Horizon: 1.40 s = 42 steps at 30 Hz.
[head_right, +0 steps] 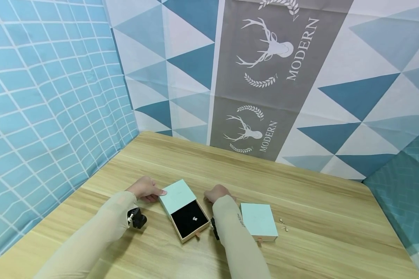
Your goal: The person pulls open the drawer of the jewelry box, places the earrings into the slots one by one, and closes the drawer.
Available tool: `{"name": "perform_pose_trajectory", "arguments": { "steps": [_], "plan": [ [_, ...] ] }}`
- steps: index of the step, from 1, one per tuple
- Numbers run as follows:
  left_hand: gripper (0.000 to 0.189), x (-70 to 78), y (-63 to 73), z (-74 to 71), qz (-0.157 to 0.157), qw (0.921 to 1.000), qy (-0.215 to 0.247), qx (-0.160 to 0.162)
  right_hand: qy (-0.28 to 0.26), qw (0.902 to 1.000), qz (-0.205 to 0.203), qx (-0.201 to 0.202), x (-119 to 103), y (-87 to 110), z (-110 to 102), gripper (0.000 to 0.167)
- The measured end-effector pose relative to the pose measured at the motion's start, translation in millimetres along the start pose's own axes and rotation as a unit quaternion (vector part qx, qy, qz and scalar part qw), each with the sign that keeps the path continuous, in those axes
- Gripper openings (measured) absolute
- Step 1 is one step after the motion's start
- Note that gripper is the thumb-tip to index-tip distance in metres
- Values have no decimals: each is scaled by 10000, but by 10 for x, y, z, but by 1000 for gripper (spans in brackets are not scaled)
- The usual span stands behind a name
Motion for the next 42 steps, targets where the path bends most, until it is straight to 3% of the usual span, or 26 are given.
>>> {"name": "perform_pose_trajectory", "arguments": {
  "steps": [6, 10, 12, 19, 27, 32, 39, 42],
  "plan": [
    [30, -4, 0, -4, 11, 10000, -5, 8, 169, 9989, -400, -155, -64, 25, -65, 33],
    [31, -20, -10, -7, -34, 10000, 10, 4, 401, 9954, -861, 106, -142, 87, -140, 44],
    [32, -32, -16, -6, -50, 10000, 15, 0, 349, 9935, -1044, 271, -174, 129, -171, 42],
    [32, -32, -2, 8, 10, 10000, 48, -19, -488, 9856, -1413, 785, -217, 305, -228, 18],
    [34, -55, -34, 13, -91, 9998, 166, -23, -1720, 9676, -1770, 535, -192, 448, -62, 20],
    [31, -44, -21, 14, -81, 9998, 175, -36, -2147, 9608, -1697, 449, -134, 527, 47, 22],
    [37, -32, -6, 3, -79, 9998, 163, -54, -3050, 9473, -803, 557, -48, 604, 167, 27],
    [40, -25, -8, 1, -86, 9998, 167, -36, -3177, 9458, -435, 517, -9, 610, 221, 28]
  ]
}}
Point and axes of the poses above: each hand's wrist, its own y-axis away from the middle knuckle, its own z-axis out of the palm, x = y × z, the point moved 4 cm from there along -y, towards the middle knuckle
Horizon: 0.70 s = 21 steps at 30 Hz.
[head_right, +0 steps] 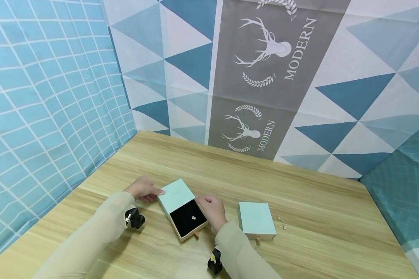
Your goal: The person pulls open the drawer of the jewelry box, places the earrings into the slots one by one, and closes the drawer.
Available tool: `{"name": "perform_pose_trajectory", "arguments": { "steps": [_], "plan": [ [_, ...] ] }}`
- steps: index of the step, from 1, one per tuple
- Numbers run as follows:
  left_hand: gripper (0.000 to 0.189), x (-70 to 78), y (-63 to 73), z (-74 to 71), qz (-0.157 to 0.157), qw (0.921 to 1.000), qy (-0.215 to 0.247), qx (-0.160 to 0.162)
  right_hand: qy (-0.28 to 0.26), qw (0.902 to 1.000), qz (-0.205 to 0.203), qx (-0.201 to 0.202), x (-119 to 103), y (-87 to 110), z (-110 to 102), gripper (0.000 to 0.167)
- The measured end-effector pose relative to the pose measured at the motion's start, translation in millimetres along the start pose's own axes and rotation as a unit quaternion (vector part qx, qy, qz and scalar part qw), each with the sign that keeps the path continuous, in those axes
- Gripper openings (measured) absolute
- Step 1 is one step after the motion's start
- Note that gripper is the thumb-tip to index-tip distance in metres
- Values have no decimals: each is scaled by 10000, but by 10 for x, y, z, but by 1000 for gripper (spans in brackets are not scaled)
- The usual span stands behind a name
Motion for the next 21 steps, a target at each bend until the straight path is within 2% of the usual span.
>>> {"name": "perform_pose_trajectory", "arguments": {
  "steps": [5, 10, 17, 21],
  "plan": [
    [36, 0, -4, -3, 5, 10000, 29, 13, 341, 9991, 233, -55, 39, 3, 40, 27],
    [37, -4, -11, -5, 30, 10000, 26, 32, 764, 9963, 269, -281, 42, -25, 77, 29],
    [33, -12, -9, 2, 58, 10000, -4, 3, 1528, 9847, -235, -807, 25, -39, 125, 27],
    [32, -15, -14, -1, 37, 10000, 47, 7, 1758, 9792, -496, -879, -3, -54, 129, 28]
  ]
}}
Point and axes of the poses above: each hand's wrist, its own y-axis away from the middle knuckle, its own z-axis out of the palm, x = y × z, the point moved 4 cm from there along -y, towards the middle knuckle
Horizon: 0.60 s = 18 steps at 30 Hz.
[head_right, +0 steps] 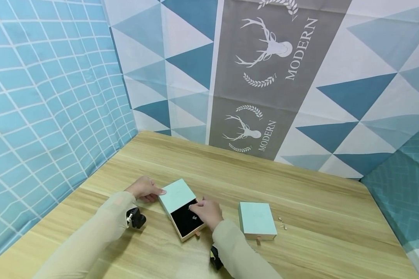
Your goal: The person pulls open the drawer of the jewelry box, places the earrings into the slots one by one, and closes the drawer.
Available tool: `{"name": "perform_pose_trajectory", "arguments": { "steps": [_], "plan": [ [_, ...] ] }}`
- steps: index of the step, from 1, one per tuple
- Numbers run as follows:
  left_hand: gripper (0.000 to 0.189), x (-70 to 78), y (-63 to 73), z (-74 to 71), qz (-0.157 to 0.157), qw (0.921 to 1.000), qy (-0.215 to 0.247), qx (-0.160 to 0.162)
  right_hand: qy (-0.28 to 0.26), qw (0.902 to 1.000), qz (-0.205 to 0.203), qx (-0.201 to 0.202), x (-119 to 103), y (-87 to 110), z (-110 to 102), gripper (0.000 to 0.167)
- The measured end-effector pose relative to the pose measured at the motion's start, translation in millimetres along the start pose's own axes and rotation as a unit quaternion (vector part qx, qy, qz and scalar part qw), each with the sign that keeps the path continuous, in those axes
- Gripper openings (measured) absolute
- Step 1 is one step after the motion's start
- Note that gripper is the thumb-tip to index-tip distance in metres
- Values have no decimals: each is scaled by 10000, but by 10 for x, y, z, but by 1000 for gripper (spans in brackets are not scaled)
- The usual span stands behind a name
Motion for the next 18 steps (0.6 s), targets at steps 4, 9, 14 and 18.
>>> {"name": "perform_pose_trajectory", "arguments": {
  "steps": [4, 9, 14, 18],
  "plan": [
    [34, 6, -9, -4, -15, 10000, 8, 6, 401, 9989, -225, 35, -31, -21, -19, 25],
    [32, -3, -26, 2, 43, 10000, -76, -12, 1096, 9909, -777, -64, -69, -38, -14, 18],
    [33, -8, -37, 7, 62, 9999, -117, 11, 1453, 9837, -1046, -172, -106, -43, -20, 18],
    [37, -1, -24, 9, 58, 10000, -64, 14, 1627, 9804, -1079, -269, -117, -45, -29, 19]
  ]
}}
Point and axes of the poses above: each hand's wrist, its own y-axis away from the middle knuckle, its own z-axis out of the palm, x = y × z, the point moved 4 cm from there along -y, towards the middle knuckle
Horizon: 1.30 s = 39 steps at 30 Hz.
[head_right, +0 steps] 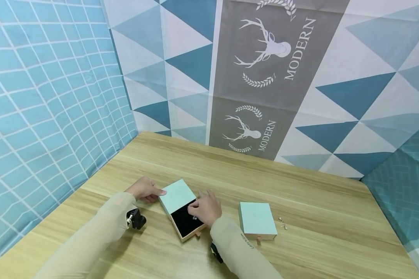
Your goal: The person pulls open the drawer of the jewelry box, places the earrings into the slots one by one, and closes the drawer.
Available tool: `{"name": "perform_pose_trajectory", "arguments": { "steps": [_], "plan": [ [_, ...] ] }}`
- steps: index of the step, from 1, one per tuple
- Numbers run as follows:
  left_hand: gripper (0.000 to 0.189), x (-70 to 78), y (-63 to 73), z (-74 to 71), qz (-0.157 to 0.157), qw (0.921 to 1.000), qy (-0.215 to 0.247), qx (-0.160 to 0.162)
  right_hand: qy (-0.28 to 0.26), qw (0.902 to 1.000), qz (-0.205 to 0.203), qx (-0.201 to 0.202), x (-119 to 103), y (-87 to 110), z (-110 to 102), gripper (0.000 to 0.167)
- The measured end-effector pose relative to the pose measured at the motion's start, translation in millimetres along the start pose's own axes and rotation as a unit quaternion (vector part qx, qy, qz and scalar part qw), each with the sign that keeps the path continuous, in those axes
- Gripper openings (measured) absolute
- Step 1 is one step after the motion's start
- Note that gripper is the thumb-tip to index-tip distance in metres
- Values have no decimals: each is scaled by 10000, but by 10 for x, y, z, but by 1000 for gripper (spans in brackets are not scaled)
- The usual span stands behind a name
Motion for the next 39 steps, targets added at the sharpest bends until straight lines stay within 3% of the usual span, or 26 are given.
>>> {"name": "perform_pose_trajectory", "arguments": {
  "steps": [21, 25, 31, 39],
  "plan": [
    [38, 10, 12, 4, -13, 10000, -39, 73, 272, 9994, -216, -69, 24, 18, 0, 14],
    [40, 13, 18, 0, 7, 10000, -60, 67, 720, 9962, -492, -78, 3, 11, 7, 16],
    [40, 13, 33, -9, 10, 9999, -106, 82, 1582, 9831, -915, 93, -57, 16, -1, 11],
    [44, 8, 41, -7, 47, 10000, 19, 74, 1430, 9871, -709, 147, -52, 26, -6, 6]
  ]
}}
Point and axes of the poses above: each hand's wrist, its own y-axis away from the middle knuckle, its own z-axis out of the palm, x = y × z, the point moved 4 cm from there along -y, towards the middle knuckle
